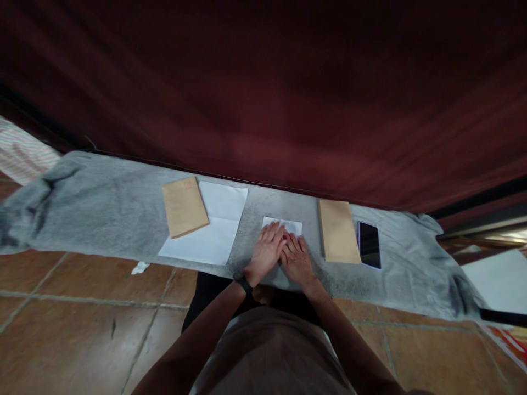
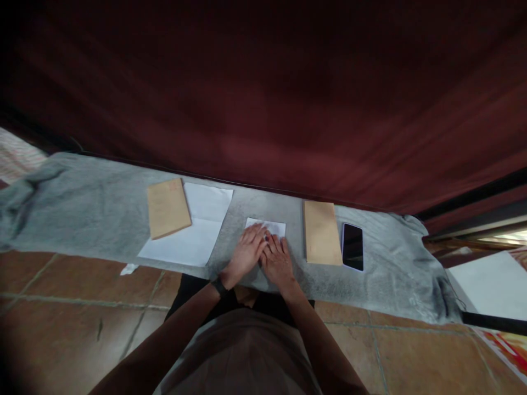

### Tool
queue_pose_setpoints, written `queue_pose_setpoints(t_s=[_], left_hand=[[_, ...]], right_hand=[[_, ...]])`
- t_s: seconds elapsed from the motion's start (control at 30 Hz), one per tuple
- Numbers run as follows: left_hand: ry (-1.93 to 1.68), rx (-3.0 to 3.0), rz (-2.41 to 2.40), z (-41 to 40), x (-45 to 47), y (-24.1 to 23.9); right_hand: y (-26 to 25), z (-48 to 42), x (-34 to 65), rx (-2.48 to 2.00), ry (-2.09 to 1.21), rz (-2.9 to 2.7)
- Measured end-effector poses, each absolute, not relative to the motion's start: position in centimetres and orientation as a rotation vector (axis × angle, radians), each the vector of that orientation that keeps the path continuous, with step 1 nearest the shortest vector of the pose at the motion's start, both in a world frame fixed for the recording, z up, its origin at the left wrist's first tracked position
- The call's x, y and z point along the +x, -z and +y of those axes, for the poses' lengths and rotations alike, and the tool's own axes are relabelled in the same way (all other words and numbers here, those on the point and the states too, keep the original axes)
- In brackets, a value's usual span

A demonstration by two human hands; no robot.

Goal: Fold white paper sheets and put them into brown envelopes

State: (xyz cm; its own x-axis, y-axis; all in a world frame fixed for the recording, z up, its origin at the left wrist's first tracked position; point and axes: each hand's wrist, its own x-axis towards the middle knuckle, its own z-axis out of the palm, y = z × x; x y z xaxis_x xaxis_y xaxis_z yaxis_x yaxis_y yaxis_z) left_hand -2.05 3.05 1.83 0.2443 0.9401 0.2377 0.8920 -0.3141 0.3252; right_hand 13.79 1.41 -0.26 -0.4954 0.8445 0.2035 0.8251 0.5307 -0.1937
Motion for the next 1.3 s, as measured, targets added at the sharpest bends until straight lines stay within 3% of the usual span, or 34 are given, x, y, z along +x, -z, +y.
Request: queue_pose_setpoints(t_s=[0.5, 0.77, 1.3], left_hand=[[-0.395, 2.62, 1.466, 1.0, -4.9, -0.8], [-0.316, 2.643, 1.495, 0.9, -4.6, -0.9], [-0.286, 2.545, 1.681, 0.8, -6.3, -0.8]], right_hand=[[0.9, 1.2, 14.5, -1.705, 0.036, -2.215], [0.5, 0.6, 13.2, -1.474, -0.029, -2.42], [1.4, -0.9, 16.8, -1.549, 0.082, -2.361]])
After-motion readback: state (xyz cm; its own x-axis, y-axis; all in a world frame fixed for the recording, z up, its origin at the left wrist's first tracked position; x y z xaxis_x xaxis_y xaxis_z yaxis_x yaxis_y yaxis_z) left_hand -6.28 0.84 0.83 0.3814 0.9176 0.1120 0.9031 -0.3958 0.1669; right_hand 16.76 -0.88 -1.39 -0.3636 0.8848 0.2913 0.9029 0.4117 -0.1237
